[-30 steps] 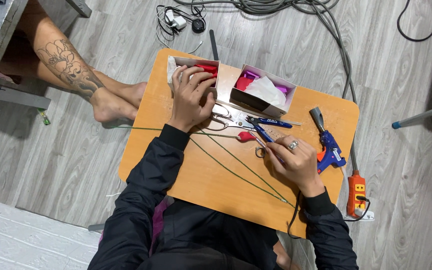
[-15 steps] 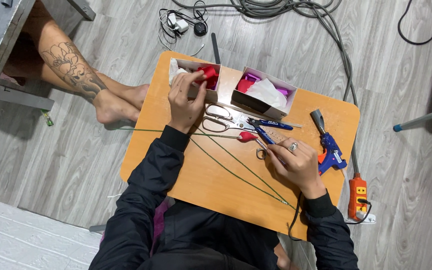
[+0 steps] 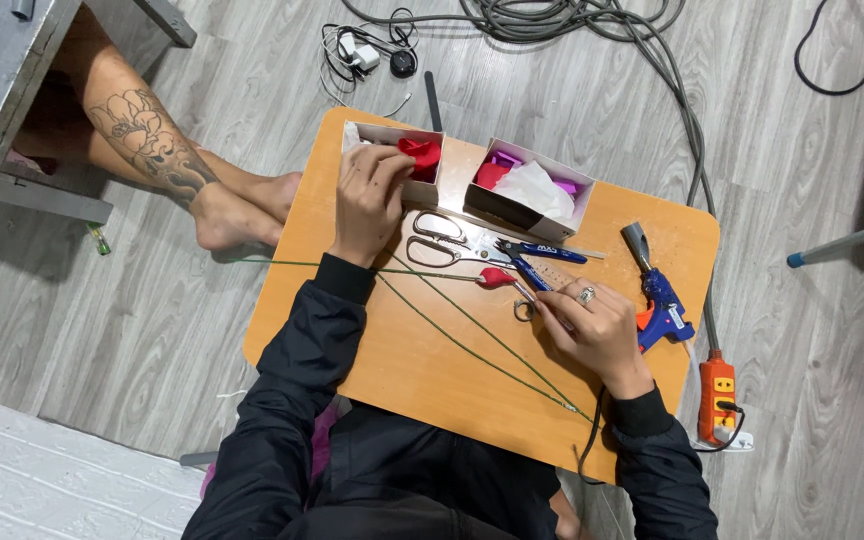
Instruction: Assembling artificial ribbon flowers using wire, glue, and tools.
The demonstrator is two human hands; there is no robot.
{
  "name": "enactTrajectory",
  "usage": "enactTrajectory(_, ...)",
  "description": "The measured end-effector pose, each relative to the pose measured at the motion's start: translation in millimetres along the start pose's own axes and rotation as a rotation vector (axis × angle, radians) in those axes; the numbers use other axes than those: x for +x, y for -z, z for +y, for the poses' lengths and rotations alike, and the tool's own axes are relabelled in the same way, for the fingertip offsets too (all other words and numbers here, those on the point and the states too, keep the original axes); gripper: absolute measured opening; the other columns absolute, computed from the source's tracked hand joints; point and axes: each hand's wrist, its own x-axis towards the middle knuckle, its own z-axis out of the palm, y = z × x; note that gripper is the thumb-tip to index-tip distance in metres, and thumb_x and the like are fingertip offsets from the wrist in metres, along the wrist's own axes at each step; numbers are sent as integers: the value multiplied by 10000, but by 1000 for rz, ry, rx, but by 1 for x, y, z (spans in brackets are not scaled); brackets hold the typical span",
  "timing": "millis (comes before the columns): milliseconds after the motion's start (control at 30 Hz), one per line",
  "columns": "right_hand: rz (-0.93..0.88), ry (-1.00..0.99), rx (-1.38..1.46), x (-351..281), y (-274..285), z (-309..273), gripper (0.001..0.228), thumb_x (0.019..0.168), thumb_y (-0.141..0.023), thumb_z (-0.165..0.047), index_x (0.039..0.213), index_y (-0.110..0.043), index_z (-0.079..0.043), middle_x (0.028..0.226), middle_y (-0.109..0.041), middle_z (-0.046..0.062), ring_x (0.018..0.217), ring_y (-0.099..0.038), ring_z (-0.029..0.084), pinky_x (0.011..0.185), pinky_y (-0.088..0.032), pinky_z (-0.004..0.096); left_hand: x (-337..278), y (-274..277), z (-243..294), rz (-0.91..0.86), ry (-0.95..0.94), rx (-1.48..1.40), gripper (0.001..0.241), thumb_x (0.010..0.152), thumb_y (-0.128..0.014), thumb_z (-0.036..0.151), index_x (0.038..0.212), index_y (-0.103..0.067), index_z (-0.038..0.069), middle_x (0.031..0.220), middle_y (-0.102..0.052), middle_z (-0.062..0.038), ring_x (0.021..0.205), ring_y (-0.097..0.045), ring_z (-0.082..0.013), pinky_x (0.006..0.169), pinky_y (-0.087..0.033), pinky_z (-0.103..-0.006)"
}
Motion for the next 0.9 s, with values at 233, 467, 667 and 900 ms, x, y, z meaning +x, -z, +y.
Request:
enactTrajectory(233, -8, 3, -21, 2, 2, -2, 112, 802, -806, -74, 903, -758, -79, 781, -677, 36, 651, -618, 216, 581, -463, 337, 7, 10, -2, -53, -146, 107, 232, 883, -685, -63, 1090, -653, 36, 1120, -718, -58, 1027, -638, -277, 965, -446, -434)
enactTrajectory(467, -15, -2, -20, -1, 0, 0, 110, 807, -807, -81, 909, -764, -86, 764, -677, 28, 634, -613, 203, 574, -461, 331, 5, 9, -2, 49, -119, 103, 263, 877, -678, -104, 1085, -629, 49, 1025, -679, -76, 997, -620, -302, 857, -469, -424)
enactTrajectory(667, -19, -9, -21, -2, -1, 1, 108, 803, -809, -88, 904, -771, -87, 739, -673, 25, 606, -601, 194, 559, -452, 325, -2, 1, -9, 97, -69, 25, 306, 899, -625, -141, 1148, -564, 28, 1035, -648, -152, 988, -636, -346, 850, -511, -448)
enactTrajectory(900, -28, -1, -26, -4, -1, 2, 94, 815, -807, -92, 898, -765, -82, 750, -682, 23, 605, -607, 190, 560, -455, 320, -8, -3, -12, 169, -47, 2, 271, 968, -609, -119, 1193, -536, 12, 1108, -691, -163, 990, -711, -375, 837, -577, -424)
